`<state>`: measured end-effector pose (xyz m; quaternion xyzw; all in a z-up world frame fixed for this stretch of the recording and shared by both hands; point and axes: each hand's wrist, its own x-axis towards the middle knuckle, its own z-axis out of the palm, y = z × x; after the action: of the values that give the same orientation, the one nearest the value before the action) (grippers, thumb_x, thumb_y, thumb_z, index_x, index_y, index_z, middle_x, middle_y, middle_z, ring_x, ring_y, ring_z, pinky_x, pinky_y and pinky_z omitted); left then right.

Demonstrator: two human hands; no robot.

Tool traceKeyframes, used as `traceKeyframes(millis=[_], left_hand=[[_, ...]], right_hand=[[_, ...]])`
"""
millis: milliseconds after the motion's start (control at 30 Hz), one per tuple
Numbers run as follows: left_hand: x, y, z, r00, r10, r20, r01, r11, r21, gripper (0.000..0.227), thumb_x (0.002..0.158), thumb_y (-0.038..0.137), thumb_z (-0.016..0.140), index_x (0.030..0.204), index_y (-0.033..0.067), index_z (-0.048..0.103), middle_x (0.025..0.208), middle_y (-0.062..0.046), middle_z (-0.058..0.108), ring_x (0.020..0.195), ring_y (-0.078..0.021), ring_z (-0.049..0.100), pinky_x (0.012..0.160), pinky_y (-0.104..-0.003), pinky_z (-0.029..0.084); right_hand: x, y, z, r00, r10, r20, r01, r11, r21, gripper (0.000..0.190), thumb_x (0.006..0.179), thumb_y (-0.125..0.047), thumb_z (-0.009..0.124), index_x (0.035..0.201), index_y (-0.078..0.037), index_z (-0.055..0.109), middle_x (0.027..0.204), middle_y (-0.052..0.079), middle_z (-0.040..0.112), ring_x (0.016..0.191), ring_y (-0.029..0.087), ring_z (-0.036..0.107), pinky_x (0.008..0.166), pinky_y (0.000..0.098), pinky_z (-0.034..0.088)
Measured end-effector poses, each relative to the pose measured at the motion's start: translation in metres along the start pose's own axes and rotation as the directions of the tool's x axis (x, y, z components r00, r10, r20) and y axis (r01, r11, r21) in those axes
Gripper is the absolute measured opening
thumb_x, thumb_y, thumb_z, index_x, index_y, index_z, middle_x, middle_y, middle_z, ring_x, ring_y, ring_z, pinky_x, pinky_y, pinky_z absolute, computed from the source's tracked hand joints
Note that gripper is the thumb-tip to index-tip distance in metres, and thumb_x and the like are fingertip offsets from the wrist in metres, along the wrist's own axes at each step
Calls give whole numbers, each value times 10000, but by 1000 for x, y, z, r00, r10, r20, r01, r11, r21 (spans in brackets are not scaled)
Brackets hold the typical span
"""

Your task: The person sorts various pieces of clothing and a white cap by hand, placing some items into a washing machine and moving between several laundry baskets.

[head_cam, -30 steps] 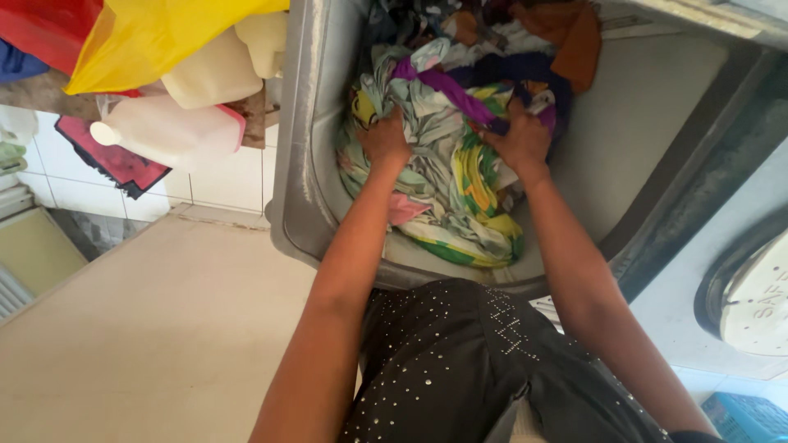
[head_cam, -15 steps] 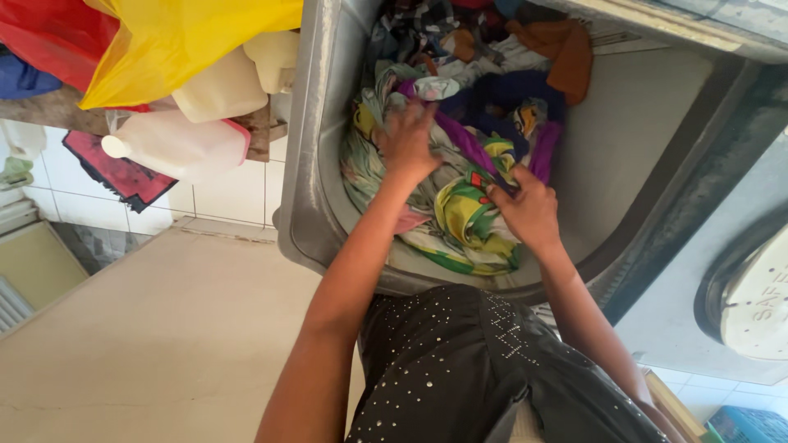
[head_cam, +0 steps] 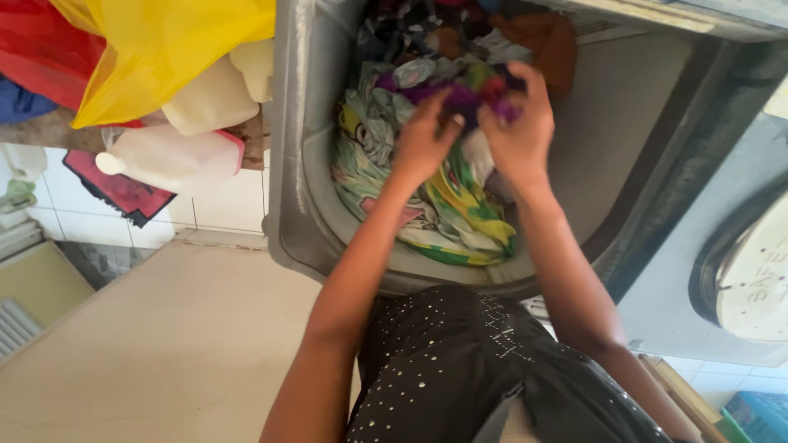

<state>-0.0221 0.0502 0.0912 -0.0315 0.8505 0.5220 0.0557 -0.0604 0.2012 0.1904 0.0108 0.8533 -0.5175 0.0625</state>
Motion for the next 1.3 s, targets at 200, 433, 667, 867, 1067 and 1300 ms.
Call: traceKeyframes(millis=[200, 433, 667, 867, 1067, 1300], left_hand=[[-16, 1, -35, 937, -347, -21, 291, 816, -500, 471, 1098, 375, 473, 1456, 95, 597, 1281, -153, 722, 1041, -306, 682, 906, -397, 554], [-23, -44, -26, 933, -338, -127, 310, 931, -193, 521, 1063, 311, 592, 1495, 43, 476, 1397, -194, 627, 1288, -331, 622, 1045, -405, 490], [-26, -9, -13, 982, -72, -176, 111, 969, 221, 935, 825, 268, 881, 1576, 76, 357, 1598, -213, 422, 1492, -381, 387, 1226, -520, 366], [-24, 32, 43, 913, -109, 393, -112, 860, 498, 1311, 435, 270, 1014, 1543, 221, 314, 1643, -54, 291, 1510, -369, 205, 1060, -775, 204], [-36, -23, 70, 879, -195, 435, -104, 812, 574, 1202, 450, 306, 1012, 1501, 228, 432, 1569, -6, 420, 1490, -351, 291, 1126, -667, 295], [-24, -42, 63, 888, -212, 408, -81, 802, 592, 508, 618, 215, 923, 1093, 217, 742, 1086, -87, 717, 1046, -328, 687, 801, -495, 561]], right_hand=[[15, -61, 48, 963, -233, -136, 249, 962, 115, 404, 842, 137, 655, 1179, -83, 622, 1185, 103, 710, 955, 176, 701, 771, 279, 565], [-4, -52, 55, 919, -244, 309, 198, 965, 173, 584, 903, 109, 614, 1452, -86, 573, 1498, 201, 559, 1292, 342, 642, 1022, 360, 558], [-23, 67, 19, 995, -11, 99, 63, 833, -550, 959, 851, -146, 834, 1645, -179, 297, 1633, 270, 327, 1469, 523, 327, 1151, 635, 401], [-19, 166, 10, 626, 774, 98, -499, 494, -712, 1515, 579, -437, 979, 1615, -388, -125, 1732, 212, -107, 1503, 574, 32, 1041, 814, 260], [-30, 221, 12, 868, 450, 209, -121, 601, -790, 1042, 588, -516, 984, 1464, -251, 484, 1600, 331, 203, 1495, 496, 312, 1135, 662, 364], [-34, 193, 9, 810, 480, 336, -36, 612, -790, 768, 628, -585, 881, 1241, -150, 725, 1392, 285, 506, 1082, 463, 665, 921, 503, 556]])
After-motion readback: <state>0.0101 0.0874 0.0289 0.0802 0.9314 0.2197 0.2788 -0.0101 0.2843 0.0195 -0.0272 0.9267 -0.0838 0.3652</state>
